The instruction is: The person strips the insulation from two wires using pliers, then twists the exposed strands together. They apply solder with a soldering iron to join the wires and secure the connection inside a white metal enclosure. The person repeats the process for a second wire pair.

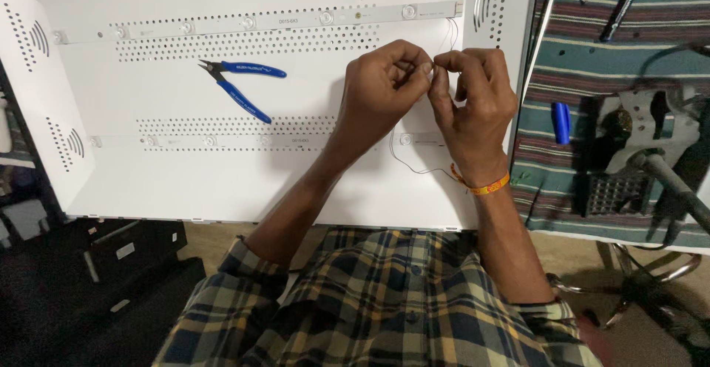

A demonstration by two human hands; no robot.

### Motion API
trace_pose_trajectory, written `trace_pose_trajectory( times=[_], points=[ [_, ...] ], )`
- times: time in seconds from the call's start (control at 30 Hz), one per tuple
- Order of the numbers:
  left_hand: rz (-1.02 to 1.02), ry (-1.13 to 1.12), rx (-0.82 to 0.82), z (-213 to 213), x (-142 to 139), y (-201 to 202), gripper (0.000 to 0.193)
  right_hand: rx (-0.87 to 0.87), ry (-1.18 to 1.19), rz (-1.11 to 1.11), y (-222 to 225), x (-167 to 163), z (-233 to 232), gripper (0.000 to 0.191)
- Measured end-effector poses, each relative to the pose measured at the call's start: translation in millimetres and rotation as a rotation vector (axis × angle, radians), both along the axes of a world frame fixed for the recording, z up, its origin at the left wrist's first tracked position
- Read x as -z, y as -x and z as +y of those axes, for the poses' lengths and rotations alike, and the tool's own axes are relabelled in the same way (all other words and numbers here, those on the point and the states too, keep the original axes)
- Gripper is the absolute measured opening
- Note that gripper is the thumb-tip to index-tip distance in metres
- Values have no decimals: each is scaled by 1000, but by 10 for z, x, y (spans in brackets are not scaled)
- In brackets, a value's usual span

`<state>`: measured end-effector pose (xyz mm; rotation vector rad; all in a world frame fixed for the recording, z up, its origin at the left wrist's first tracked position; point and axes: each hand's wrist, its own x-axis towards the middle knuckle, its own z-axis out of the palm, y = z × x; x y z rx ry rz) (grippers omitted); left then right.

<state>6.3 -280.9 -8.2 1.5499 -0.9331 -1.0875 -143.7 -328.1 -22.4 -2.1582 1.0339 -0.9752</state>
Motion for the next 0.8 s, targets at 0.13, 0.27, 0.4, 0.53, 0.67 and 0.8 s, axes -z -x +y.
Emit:
trace_pose_trajectory(
  times=[0.13,0.27,0.4,0.53,0.67,0.8],
  points=[
    [69,5,16,-4,70,-7,10,-17,-6,20,12,-5,29,13],
    [-54,-5,24,1,60,8,8,-40,15,65,25,2,21,16],
    [-256,25,-12,-8,24,47,6,-76,27,81,45,2,34,22],
    [-330,74,-32,-12,20,89,13,-73,6,65,64,29,67,24],
    [-316,81,-14,6,48,120,16,-80,-1,22,60,118,65,23],
    [-262,114,-46,43,128,108,15,-7,-20,-9,67,219,35,12]
  ],
)
